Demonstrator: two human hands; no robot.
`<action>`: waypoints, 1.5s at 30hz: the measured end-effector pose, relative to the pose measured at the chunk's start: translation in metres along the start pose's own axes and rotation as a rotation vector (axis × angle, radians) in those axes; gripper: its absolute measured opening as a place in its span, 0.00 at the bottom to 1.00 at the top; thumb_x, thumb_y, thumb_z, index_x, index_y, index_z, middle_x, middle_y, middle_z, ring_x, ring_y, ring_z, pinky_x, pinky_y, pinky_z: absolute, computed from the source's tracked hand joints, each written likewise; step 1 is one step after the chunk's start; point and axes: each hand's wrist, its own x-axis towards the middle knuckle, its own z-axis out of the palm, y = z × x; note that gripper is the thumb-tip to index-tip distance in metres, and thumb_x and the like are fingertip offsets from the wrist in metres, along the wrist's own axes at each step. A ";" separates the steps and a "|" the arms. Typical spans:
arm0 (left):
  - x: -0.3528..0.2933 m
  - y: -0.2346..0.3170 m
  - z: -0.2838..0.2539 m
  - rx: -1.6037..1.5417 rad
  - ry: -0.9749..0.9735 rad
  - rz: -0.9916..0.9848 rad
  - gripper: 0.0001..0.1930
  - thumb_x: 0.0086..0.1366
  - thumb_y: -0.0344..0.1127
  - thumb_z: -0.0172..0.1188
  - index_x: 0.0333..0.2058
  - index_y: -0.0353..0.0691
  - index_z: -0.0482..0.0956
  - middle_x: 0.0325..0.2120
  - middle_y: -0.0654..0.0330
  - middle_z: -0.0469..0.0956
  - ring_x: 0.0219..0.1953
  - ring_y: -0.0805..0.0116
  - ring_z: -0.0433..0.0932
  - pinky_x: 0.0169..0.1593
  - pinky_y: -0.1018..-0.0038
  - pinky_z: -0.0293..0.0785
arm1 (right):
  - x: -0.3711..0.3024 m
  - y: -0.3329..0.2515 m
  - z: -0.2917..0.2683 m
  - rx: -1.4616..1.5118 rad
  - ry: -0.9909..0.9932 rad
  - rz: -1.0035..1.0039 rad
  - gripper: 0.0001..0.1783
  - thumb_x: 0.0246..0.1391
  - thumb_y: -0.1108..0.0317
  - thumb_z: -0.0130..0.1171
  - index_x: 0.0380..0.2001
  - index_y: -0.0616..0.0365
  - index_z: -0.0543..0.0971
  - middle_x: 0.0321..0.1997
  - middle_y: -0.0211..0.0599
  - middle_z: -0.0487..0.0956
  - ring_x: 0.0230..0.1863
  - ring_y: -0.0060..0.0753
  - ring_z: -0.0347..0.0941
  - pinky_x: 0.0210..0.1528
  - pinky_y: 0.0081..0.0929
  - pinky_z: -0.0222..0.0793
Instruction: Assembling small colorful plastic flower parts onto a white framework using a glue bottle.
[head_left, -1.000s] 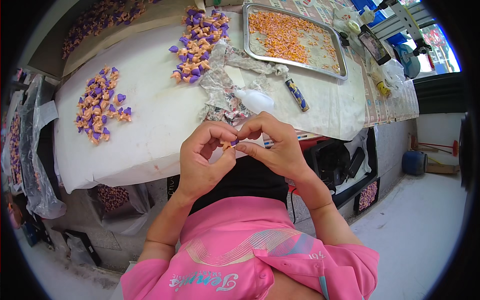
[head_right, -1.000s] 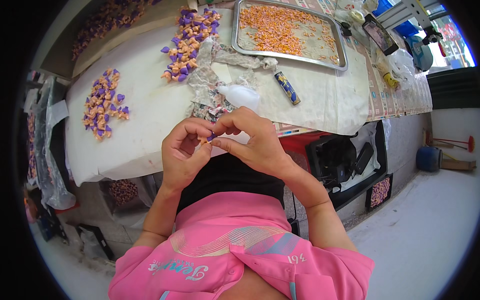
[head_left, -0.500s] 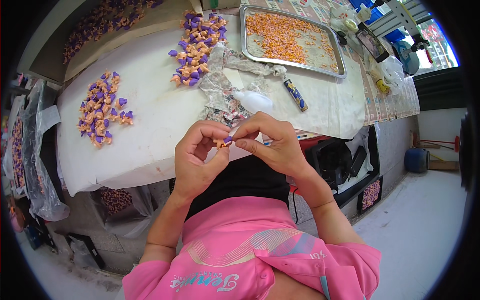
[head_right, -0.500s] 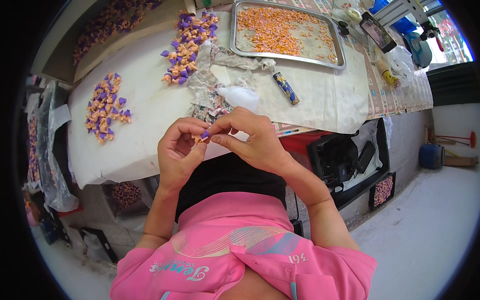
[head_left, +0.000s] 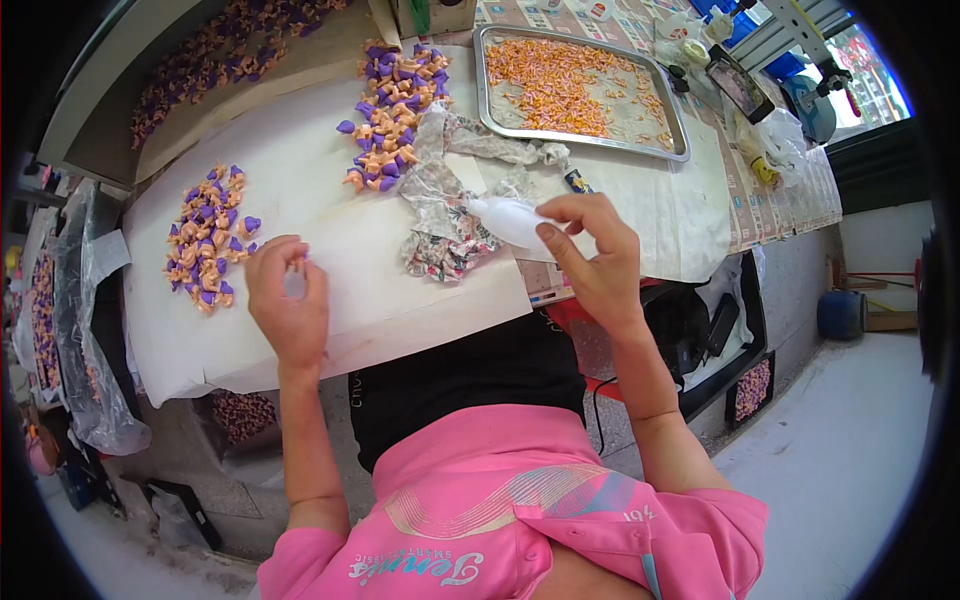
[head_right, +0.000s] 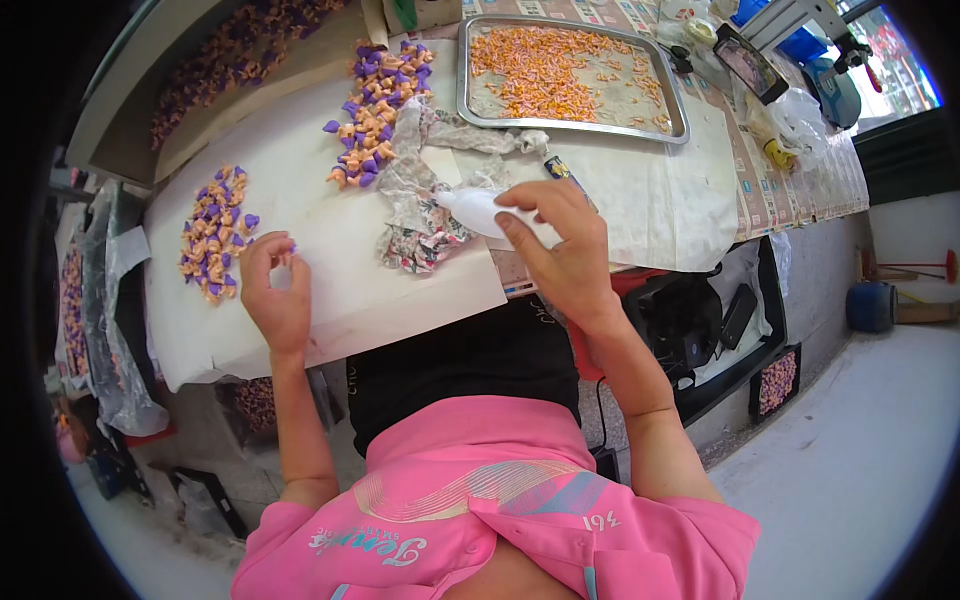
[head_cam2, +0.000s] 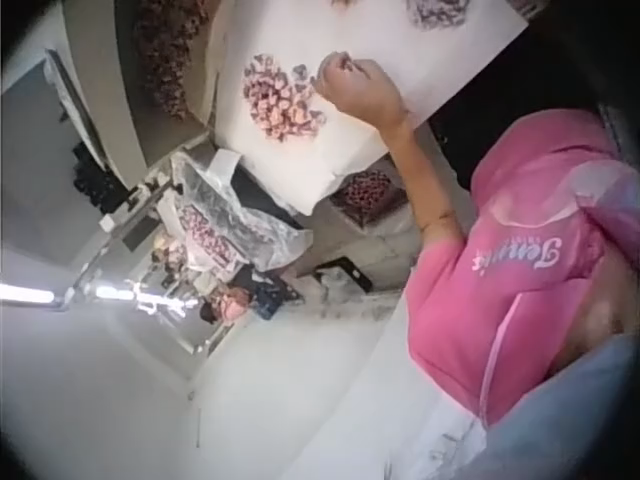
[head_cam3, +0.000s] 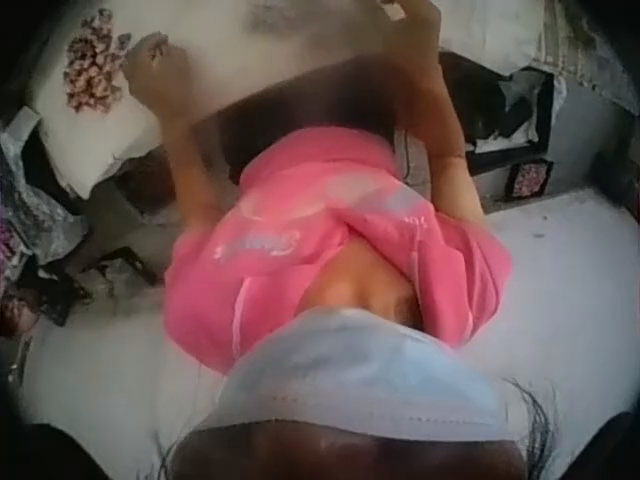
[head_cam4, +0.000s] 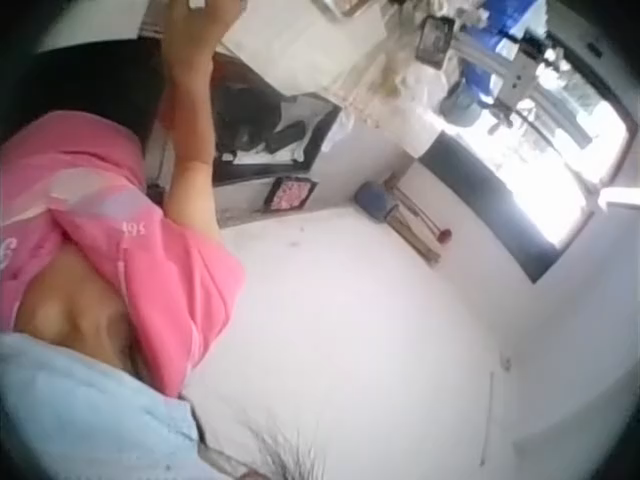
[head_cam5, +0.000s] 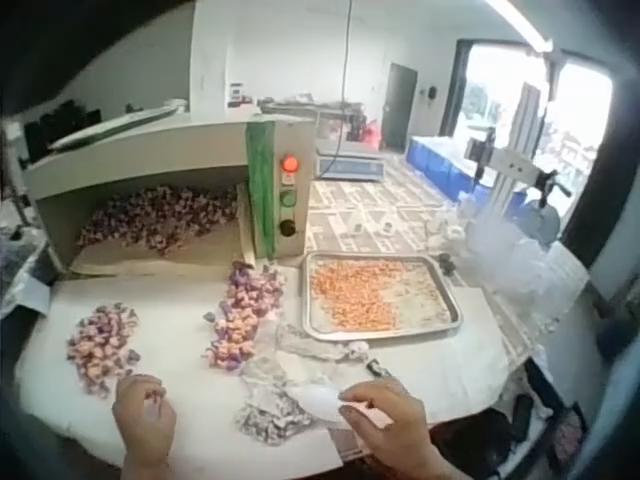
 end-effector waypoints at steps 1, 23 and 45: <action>0.004 -0.007 -0.004 0.003 0.001 0.004 0.10 0.49 0.16 0.56 0.31 0.34 0.76 0.35 0.56 0.78 0.39 0.66 0.73 0.43 0.77 0.70 | 0.004 0.002 -0.001 0.004 0.004 -0.001 0.11 0.50 0.75 0.63 0.39 0.60 0.80 0.39 0.35 0.80 0.40 0.28 0.73 0.40 0.23 0.68; 0.077 0.000 0.037 -0.090 -0.366 0.139 0.08 0.55 0.19 0.56 0.34 0.35 0.74 0.36 0.54 0.74 0.37 0.55 0.75 0.41 0.66 0.72 | 0.010 -0.009 0.023 -0.123 -0.127 0.030 0.21 0.43 0.68 0.70 0.42 0.61 0.78 0.39 0.41 0.77 0.42 0.42 0.72 0.46 0.32 0.68; -0.018 0.047 0.019 -1.188 -0.448 -0.771 0.11 0.67 0.28 0.56 0.47 0.33 0.73 0.38 0.60 0.75 0.38 0.75 0.77 0.45 0.77 0.77 | -0.015 -0.045 0.025 0.397 0.057 -0.020 0.19 0.45 0.65 0.73 0.38 0.63 0.78 0.39 0.33 0.72 0.39 0.25 0.67 0.42 0.21 0.64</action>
